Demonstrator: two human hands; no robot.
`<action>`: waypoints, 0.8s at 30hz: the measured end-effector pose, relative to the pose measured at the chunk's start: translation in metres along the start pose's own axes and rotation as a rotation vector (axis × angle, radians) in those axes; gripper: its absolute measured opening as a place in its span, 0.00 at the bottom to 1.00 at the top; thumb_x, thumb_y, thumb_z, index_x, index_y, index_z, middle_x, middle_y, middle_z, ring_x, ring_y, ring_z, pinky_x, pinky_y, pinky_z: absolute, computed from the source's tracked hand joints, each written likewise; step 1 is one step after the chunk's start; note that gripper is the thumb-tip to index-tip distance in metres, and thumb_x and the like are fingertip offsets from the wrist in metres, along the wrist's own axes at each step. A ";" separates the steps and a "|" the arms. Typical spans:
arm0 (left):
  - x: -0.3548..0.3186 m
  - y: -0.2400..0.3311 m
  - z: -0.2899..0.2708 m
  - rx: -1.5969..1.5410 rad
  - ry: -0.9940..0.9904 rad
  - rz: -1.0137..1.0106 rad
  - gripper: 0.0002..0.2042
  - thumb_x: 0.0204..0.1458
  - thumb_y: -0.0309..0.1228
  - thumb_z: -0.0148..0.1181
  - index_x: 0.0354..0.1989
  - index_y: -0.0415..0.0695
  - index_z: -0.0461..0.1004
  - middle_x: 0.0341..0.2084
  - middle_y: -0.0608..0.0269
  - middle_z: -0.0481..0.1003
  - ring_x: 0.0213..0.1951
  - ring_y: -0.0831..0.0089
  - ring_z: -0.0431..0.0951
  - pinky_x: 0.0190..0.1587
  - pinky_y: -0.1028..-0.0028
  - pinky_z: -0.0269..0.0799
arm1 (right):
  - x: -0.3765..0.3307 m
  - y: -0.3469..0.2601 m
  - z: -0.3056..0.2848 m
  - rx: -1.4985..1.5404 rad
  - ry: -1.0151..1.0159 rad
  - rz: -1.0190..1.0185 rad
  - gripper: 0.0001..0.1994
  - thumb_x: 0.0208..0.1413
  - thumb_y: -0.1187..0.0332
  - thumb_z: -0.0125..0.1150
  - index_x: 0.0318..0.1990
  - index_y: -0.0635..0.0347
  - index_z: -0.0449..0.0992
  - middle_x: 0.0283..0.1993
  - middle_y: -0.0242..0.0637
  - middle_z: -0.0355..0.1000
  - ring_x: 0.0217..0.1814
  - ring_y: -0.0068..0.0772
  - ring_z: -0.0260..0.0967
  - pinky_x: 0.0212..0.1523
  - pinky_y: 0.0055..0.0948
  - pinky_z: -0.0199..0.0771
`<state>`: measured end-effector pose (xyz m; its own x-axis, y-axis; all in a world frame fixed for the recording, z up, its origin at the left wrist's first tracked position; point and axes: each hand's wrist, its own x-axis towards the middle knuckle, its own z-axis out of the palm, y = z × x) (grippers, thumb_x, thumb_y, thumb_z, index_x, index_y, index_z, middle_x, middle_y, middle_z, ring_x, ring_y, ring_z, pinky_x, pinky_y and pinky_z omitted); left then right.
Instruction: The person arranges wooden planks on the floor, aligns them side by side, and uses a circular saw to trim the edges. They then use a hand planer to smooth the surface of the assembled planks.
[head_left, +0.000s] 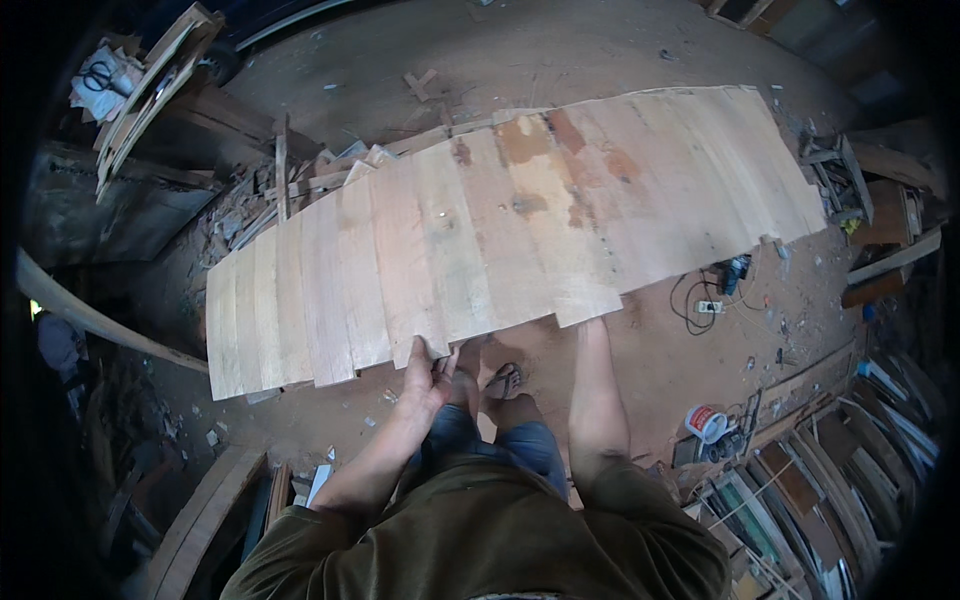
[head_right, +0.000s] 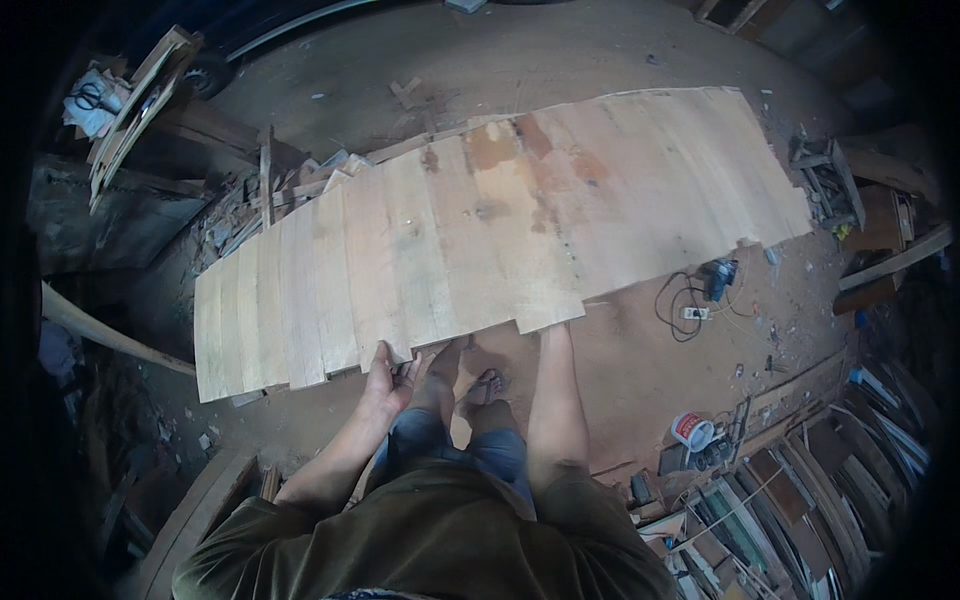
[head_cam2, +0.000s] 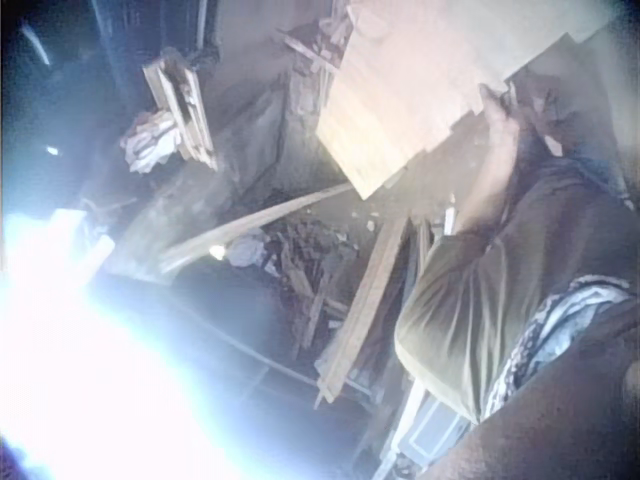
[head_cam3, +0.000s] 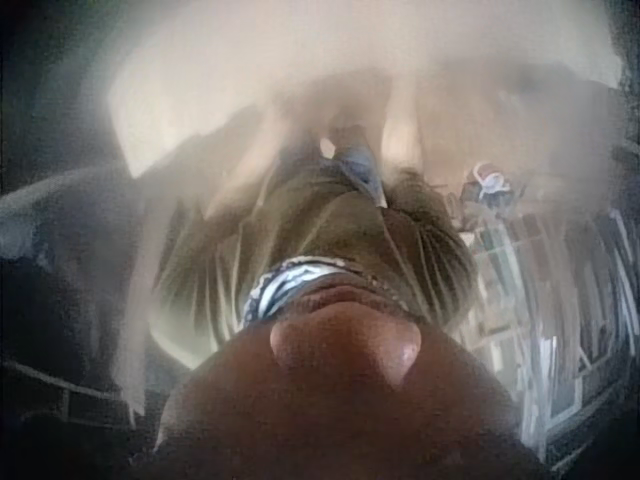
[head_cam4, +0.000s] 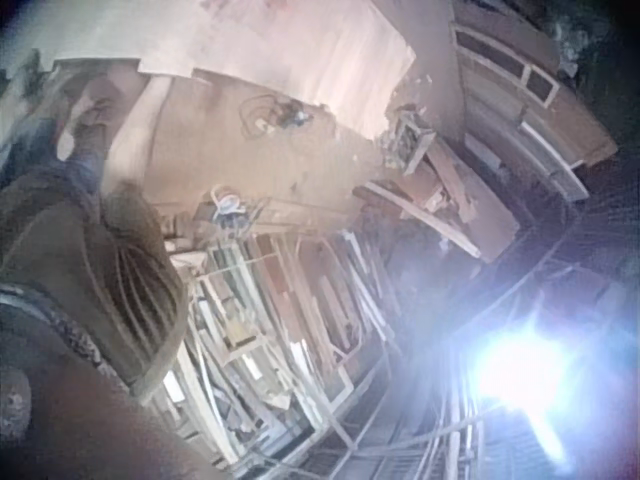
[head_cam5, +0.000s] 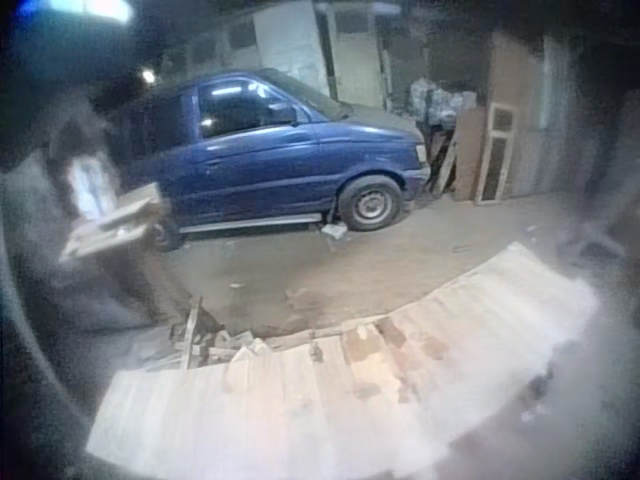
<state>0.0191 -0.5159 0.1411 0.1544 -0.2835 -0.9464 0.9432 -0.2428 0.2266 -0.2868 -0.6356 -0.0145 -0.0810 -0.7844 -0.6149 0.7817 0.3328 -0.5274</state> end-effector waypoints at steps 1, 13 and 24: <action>0.004 -0.003 0.003 0.028 0.018 -0.015 0.23 0.65 0.47 0.53 0.56 0.41 0.68 0.51 0.55 0.71 0.52 0.60 0.74 0.58 0.59 0.78 | -0.005 -0.008 -0.010 -0.005 0.006 0.011 0.37 0.66 0.38 0.37 0.70 0.61 0.60 0.67 0.42 0.66 0.67 0.46 0.66 0.61 0.52 0.72; 0.057 -0.031 -0.031 0.050 -0.017 -0.042 0.36 0.62 0.61 0.47 0.67 0.44 0.59 0.62 0.54 0.63 0.58 0.60 0.70 0.56 0.64 0.78 | -0.089 -0.100 0.002 -0.829 0.917 -0.386 0.35 0.71 0.44 0.36 0.60 0.74 0.68 0.58 0.57 0.71 0.56 0.49 0.70 0.57 0.47 0.68; 0.047 0.031 -0.059 -0.116 0.204 0.246 0.26 0.64 0.51 0.53 0.59 0.41 0.65 0.49 0.57 0.77 0.52 0.66 0.77 0.52 0.61 0.77 | 0.074 -0.115 0.266 -1.812 -0.411 -0.539 0.18 0.63 0.60 0.60 0.48 0.69 0.76 0.44 0.47 0.75 0.49 0.40 0.72 0.52 0.32 0.71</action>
<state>0.0735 -0.4820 0.0897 0.4263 -0.1265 -0.8957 0.8956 -0.0799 0.4375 -0.2182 -0.8713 0.1570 0.2815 -0.9398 -0.1937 -0.7647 -0.0978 -0.6370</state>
